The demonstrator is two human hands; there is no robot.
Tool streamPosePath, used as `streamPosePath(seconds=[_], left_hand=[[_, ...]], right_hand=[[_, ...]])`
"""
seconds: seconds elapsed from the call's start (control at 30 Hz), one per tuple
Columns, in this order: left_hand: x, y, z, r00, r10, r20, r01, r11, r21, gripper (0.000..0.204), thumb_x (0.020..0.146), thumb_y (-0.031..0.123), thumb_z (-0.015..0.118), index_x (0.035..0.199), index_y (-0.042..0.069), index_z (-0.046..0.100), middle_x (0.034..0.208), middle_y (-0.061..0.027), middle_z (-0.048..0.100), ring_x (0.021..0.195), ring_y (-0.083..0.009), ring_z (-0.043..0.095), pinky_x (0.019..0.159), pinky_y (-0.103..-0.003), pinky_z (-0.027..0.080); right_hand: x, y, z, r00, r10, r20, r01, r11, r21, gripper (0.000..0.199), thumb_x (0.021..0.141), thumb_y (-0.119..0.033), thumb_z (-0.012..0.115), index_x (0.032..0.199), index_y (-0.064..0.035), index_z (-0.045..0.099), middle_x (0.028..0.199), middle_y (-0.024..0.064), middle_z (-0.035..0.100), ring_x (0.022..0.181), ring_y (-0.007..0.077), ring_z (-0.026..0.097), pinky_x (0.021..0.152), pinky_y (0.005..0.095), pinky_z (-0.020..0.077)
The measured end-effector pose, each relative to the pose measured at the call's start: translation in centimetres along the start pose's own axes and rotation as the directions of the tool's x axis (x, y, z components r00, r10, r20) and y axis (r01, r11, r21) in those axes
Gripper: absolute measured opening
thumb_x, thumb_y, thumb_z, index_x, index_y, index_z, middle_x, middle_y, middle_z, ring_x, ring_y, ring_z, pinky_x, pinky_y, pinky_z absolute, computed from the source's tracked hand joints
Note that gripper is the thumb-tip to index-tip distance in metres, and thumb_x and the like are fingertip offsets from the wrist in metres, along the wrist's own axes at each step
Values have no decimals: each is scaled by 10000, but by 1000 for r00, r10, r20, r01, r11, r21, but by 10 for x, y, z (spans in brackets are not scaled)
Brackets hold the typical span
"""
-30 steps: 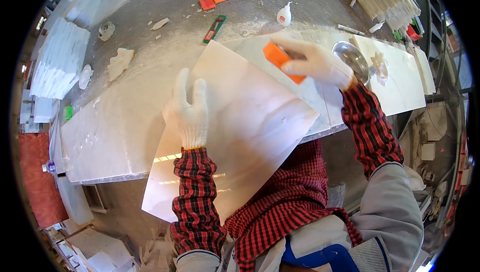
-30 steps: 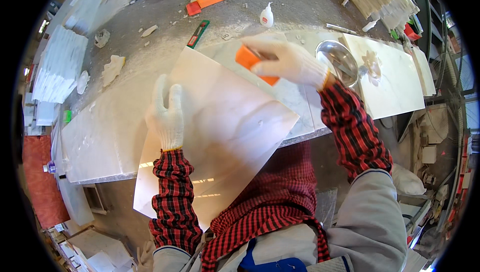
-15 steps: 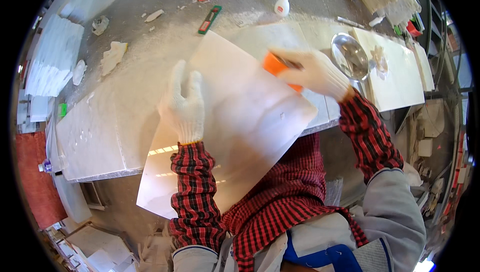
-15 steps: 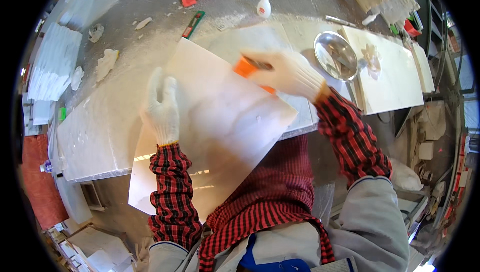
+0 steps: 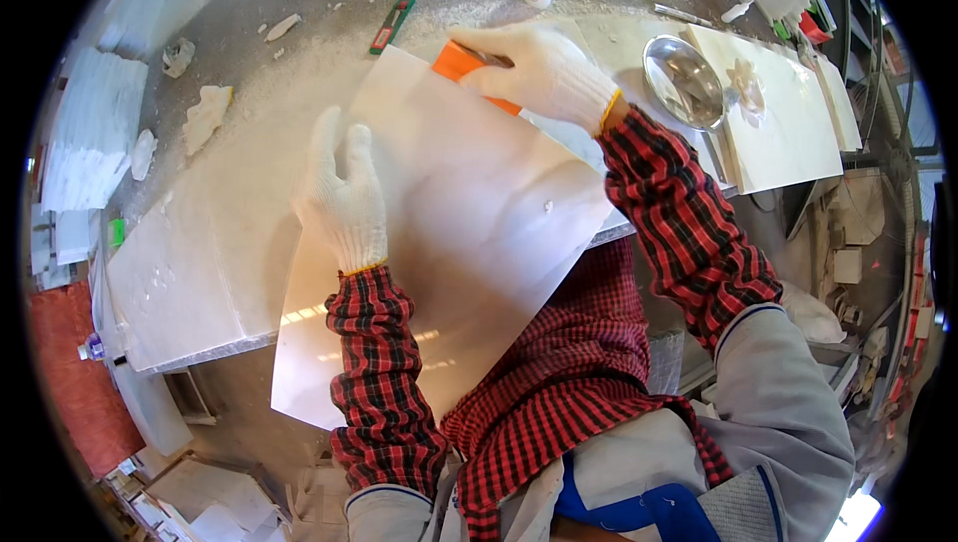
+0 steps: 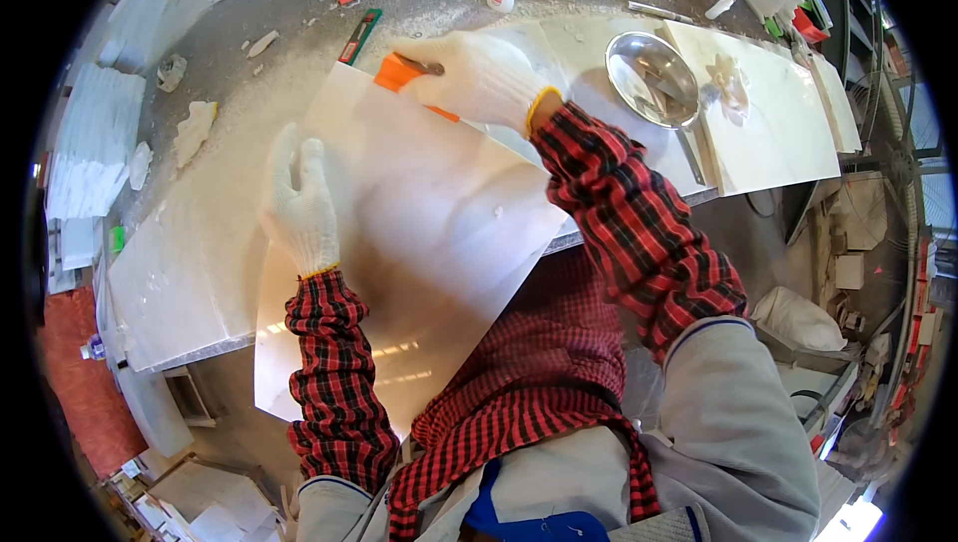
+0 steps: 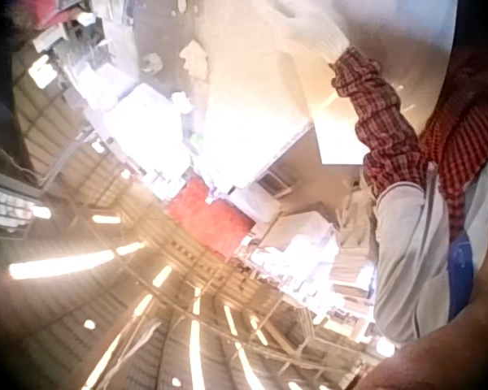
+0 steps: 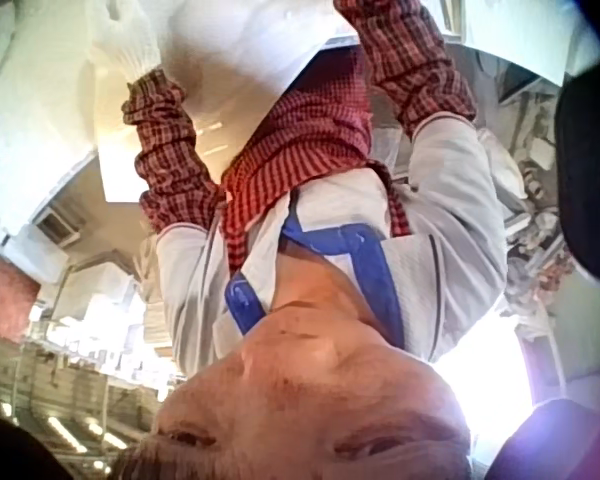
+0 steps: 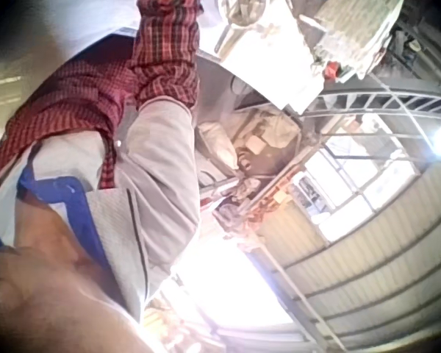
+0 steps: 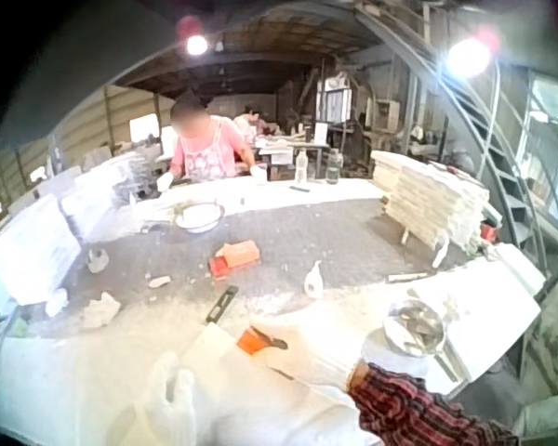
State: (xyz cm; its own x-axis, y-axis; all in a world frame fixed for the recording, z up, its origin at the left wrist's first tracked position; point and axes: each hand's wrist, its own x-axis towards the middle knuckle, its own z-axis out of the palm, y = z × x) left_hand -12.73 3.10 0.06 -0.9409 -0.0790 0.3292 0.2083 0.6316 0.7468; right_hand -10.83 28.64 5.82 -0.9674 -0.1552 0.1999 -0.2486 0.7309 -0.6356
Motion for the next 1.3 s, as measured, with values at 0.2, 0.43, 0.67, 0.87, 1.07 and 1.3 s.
streamPosePath(seconds=[0.2,0.43,0.67,0.87,1.07,1.3], left_hand=[[-4,6,-5,993,-117,12,117,992,-37,421,986,284,683,1357,85,671,1274,-139,723,1144,-236,694,985,-353,518],[0,-8,2,999,26,-27,-26,1000,-13,418,984,279,680,1355,86,672,1244,-151,733,1149,-241,696,998,-353,511],[-2,-1,-6,999,0,-49,3,999,54,445,990,354,658,1358,105,673,1254,-138,731,1151,-242,692,1001,-361,505],[1,-2,4,999,-40,-13,41,999,18,456,991,358,661,1368,102,663,1267,-141,725,1149,-248,694,1001,-362,505],[-1,1,-4,998,-57,5,56,997,61,455,990,349,673,1365,93,662,1304,-152,708,1153,-242,696,995,-346,511],[2,-22,9,978,178,-113,-179,984,3,333,980,277,682,1266,112,720,1085,-151,767,950,-298,744,835,-384,558]], right_hand=[[-53,11,-11,997,58,53,-57,998,-11,436,853,-198,666,1265,-57,635,954,225,646,934,334,663,810,418,500],[-15,-2,-9,986,131,99,-127,991,-47,554,868,-289,669,1407,-168,630,980,210,678,947,360,672,834,422,523],[-73,36,-38,970,236,-48,-241,960,-144,494,863,-372,660,1300,-142,646,1014,179,729,939,394,687,831,470,539],[-36,66,-21,964,88,-250,-212,822,-529,357,853,-332,645,1168,-168,681,969,178,718,918,401,682,769,499,537],[-8,4,54,916,-234,-326,66,889,-452,354,842,-375,672,1106,-139,663,1207,128,626,1092,371,621,839,499,524],[-17,-62,121,862,-260,-436,108,933,-343,638,849,-445,703,1333,-50,573,1437,151,508,1395,359,418,1167,520,330]])
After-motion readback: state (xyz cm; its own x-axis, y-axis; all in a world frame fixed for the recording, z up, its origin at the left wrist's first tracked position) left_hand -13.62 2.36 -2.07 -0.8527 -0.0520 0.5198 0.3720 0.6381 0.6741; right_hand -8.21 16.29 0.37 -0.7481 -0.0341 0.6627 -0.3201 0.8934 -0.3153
